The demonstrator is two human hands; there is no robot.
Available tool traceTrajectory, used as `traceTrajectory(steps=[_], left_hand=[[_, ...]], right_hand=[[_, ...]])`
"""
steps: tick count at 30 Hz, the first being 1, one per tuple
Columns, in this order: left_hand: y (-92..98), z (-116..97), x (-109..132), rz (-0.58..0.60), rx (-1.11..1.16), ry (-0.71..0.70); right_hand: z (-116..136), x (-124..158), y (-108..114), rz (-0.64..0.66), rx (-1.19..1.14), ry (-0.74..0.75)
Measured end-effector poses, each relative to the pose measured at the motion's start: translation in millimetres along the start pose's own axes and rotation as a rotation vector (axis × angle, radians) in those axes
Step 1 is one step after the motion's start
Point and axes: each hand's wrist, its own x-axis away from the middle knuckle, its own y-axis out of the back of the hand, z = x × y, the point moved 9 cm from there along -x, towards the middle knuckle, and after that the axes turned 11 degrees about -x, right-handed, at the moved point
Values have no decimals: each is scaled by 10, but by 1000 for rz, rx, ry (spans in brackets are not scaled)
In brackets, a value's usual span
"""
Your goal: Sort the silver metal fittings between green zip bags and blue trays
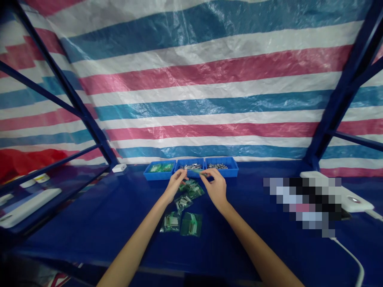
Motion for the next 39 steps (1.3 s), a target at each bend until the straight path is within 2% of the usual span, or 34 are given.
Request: traceTrajectory(steps=[2, 4, 6, 8, 11, 15, 17, 19, 22, 27, 33, 36, 39], left_hand=[[-106, -2, 38, 146, -19, 27], [-191, -51, 94, 253, -36, -3], [-210, -113, 121, 271, -55, -55], [-148, -141, 94, 212, -67, -85], [132, -92, -41, 4, -66, -103], [885, 163, -144, -525, -37, -90], [1183, 298, -112, -718, -118, -53], [1353, 373, -72, -817, -235, -2], [1434, 378, -2, -895, -375, 71], [1343, 270, -15, -870, -500, 73], [1319, 293, -94, -770, -644, 103], [1232, 252, -141, -664, -791, 49], [1133, 137, -134, -625, -925, -61]], right_hand=[[92, 26, -68, 90, 89, 120], [114, 68, -173, 204, 149, 184], [109, 101, -246, 276, 195, 215], [106, 114, -274, 296, 219, 221], [121, 122, -290, 304, 238, 210], [135, 149, -320, 335, 296, 185], [140, 166, -341, 355, 317, 185], [144, 178, -357, 370, 326, 192], [153, 187, -372, 380, 342, 205], [167, 194, -384, 395, 357, 218], [153, 211, -403, 431, 369, 205], [154, 215, -405, 437, 358, 202], [165, 212, -401, 434, 357, 207]])
